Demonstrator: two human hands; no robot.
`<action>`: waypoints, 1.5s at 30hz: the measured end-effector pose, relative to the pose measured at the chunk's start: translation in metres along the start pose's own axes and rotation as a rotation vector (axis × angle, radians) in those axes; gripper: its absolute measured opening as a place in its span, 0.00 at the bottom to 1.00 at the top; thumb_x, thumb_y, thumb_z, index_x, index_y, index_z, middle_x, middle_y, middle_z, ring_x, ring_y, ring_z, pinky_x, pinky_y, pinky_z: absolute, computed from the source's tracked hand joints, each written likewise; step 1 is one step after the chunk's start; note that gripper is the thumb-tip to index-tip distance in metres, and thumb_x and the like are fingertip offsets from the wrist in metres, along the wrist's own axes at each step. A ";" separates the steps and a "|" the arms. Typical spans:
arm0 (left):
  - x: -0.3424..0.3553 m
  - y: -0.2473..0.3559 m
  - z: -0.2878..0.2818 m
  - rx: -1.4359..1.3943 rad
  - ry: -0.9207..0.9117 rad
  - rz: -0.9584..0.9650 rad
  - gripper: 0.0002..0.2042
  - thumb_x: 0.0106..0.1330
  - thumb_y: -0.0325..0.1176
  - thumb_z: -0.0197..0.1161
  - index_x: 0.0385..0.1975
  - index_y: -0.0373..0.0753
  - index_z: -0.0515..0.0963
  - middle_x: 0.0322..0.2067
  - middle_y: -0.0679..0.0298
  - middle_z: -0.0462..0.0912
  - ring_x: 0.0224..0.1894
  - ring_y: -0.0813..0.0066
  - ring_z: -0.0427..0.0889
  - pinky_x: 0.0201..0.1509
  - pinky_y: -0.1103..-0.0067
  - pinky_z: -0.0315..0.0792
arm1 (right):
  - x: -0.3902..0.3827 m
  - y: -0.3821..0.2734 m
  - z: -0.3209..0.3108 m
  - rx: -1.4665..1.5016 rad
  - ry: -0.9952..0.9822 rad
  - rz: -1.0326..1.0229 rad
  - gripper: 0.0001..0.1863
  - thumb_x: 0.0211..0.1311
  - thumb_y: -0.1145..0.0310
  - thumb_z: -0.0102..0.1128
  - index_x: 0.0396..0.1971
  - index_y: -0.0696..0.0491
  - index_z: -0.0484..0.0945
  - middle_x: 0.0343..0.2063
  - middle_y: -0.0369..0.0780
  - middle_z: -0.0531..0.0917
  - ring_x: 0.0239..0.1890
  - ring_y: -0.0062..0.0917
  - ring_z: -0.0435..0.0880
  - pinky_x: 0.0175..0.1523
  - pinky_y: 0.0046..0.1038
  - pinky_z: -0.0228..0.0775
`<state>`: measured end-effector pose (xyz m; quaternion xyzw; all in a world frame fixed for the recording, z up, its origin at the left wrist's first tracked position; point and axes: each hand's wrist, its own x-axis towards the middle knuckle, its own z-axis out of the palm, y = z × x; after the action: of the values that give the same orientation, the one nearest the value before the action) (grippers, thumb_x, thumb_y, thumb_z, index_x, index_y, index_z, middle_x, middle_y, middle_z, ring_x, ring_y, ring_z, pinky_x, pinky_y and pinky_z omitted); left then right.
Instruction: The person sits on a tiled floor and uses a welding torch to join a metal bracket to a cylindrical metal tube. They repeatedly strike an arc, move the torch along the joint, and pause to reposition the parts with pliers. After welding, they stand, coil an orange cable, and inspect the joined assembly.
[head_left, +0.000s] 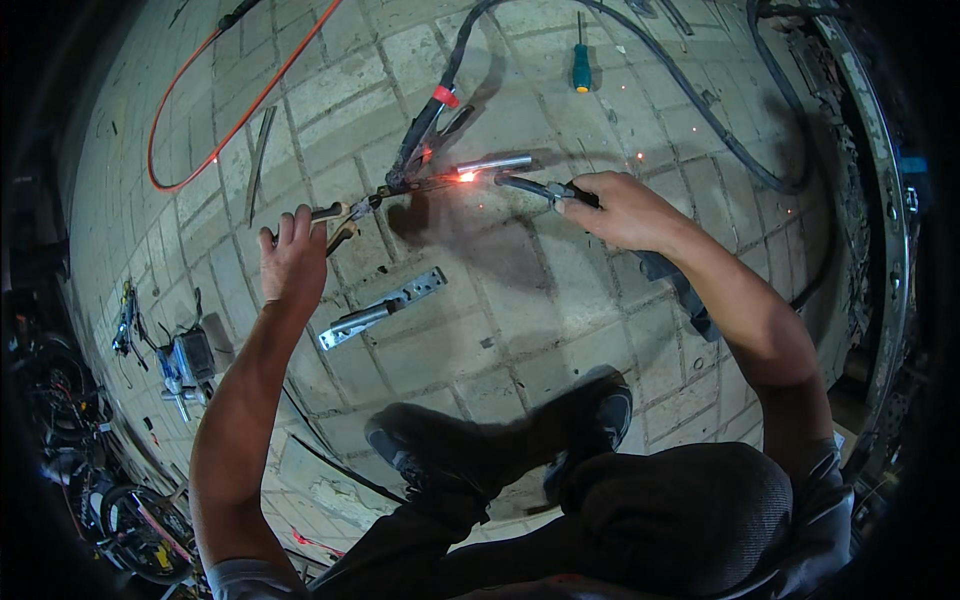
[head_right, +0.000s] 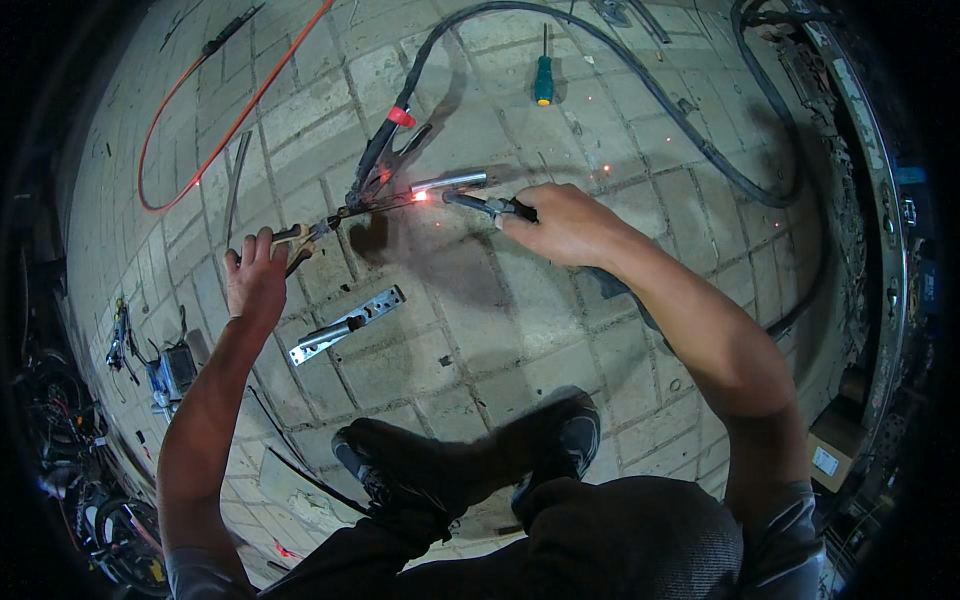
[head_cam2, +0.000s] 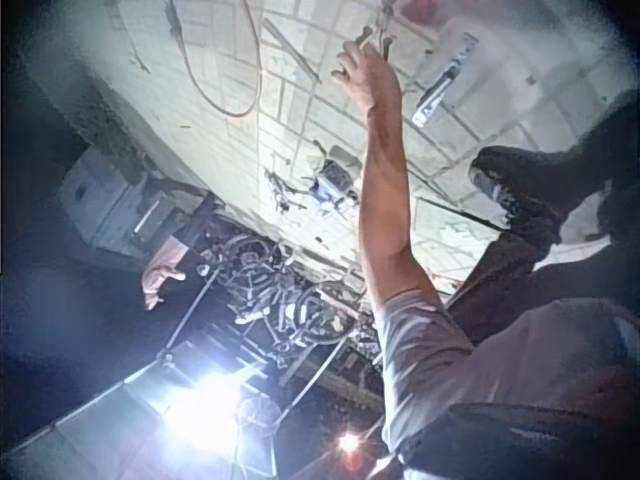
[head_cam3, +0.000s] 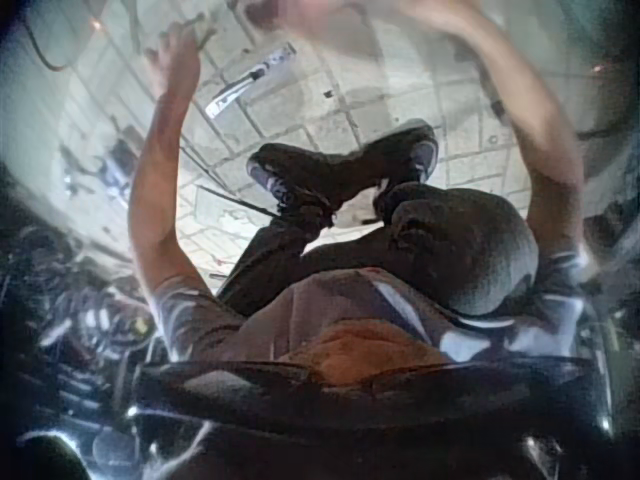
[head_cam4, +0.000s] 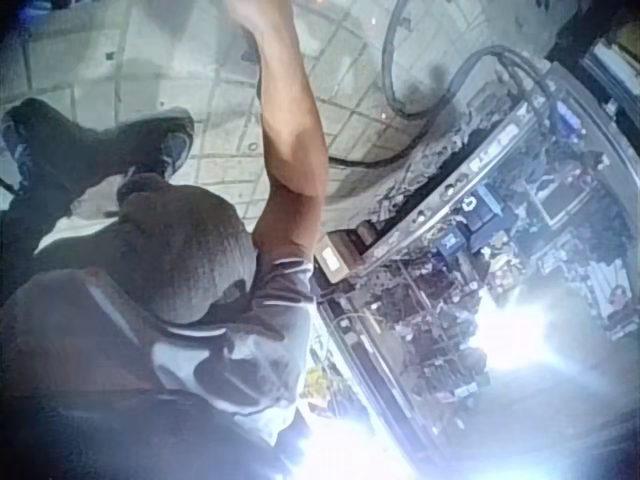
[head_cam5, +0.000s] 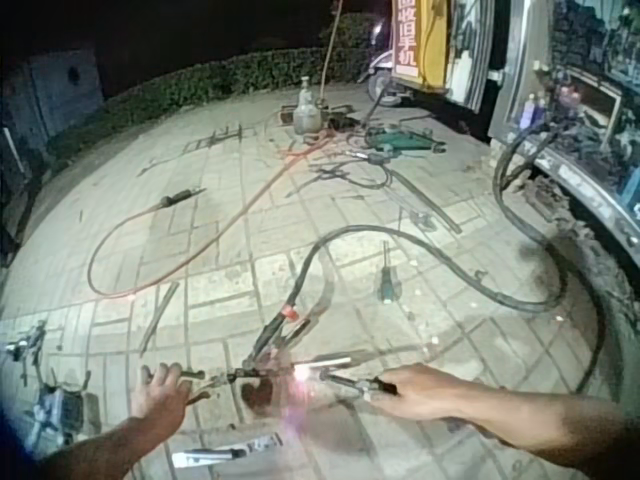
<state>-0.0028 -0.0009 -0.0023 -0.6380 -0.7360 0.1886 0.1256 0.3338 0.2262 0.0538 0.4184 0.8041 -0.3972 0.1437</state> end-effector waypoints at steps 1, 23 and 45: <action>0.000 0.000 -0.001 -0.002 0.000 0.000 0.09 0.59 0.31 0.57 0.39 0.43 0.78 0.49 0.64 0.70 0.51 0.68 0.69 0.53 0.63 0.62 | 0.000 0.000 0.000 -0.003 0.005 -0.011 0.22 0.62 0.53 0.55 0.35 0.62 0.78 0.31 0.54 0.82 0.35 0.45 0.81 0.43 0.40 0.71; -0.001 0.001 0.003 0.014 0.024 0.005 0.15 0.57 0.29 0.58 0.45 0.42 0.77 0.51 0.62 0.70 0.50 0.66 0.69 0.49 0.65 0.64 | 0.008 0.013 0.005 -0.043 0.084 -0.163 0.16 0.63 0.60 0.57 0.44 0.56 0.78 0.31 0.48 0.82 0.30 0.34 0.81 0.37 0.32 0.71; -0.002 0.000 0.002 0.014 0.057 0.012 0.10 0.58 0.32 0.58 0.40 0.44 0.77 0.47 0.66 0.70 0.48 0.70 0.70 0.52 0.64 0.63 | -0.001 0.004 -0.006 0.108 -0.040 -0.013 0.21 0.62 0.54 0.55 0.35 0.61 0.78 0.23 0.44 0.79 0.27 0.31 0.78 0.35 0.33 0.69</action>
<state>-0.0029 -0.0026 -0.0040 -0.6467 -0.7269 0.1761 0.1500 0.3385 0.2314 0.0556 0.4124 0.7811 -0.4491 0.1346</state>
